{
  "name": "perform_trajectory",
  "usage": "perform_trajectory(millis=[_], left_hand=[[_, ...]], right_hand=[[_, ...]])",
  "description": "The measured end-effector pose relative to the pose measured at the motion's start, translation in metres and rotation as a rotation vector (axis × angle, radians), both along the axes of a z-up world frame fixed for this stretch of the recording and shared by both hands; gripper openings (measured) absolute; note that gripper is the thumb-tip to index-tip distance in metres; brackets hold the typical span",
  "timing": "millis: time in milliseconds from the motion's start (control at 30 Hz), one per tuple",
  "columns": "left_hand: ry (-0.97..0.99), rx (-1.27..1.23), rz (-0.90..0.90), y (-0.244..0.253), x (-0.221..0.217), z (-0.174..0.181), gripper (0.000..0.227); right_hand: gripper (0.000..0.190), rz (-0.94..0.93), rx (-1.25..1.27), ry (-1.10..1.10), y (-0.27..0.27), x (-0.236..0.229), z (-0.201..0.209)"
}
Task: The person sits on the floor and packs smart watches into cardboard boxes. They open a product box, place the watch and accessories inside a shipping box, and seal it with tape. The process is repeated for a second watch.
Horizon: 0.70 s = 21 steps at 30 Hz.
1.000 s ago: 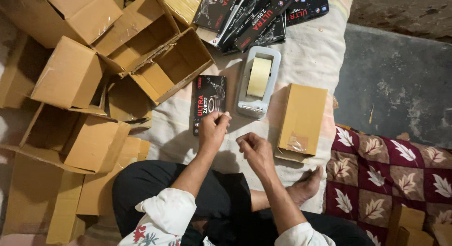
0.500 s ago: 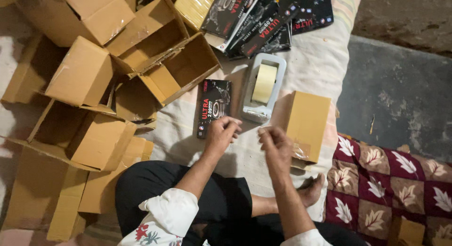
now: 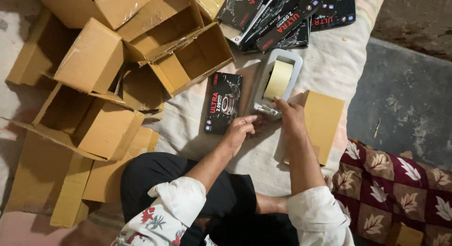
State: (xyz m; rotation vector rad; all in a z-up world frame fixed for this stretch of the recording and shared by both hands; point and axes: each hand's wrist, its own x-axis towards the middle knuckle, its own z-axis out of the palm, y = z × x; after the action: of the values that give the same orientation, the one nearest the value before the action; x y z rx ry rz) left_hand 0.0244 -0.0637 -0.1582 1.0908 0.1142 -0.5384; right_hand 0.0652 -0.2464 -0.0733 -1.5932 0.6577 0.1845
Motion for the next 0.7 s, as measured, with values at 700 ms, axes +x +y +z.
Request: perform_trajectory(millis=[700], left_hand=[[0.011,0.007,0.013,0.0,0.001,0.021,0.057]], right_hand=[[0.027,-0.175,0.283,-0.047,0.001,0.002,-0.013]])
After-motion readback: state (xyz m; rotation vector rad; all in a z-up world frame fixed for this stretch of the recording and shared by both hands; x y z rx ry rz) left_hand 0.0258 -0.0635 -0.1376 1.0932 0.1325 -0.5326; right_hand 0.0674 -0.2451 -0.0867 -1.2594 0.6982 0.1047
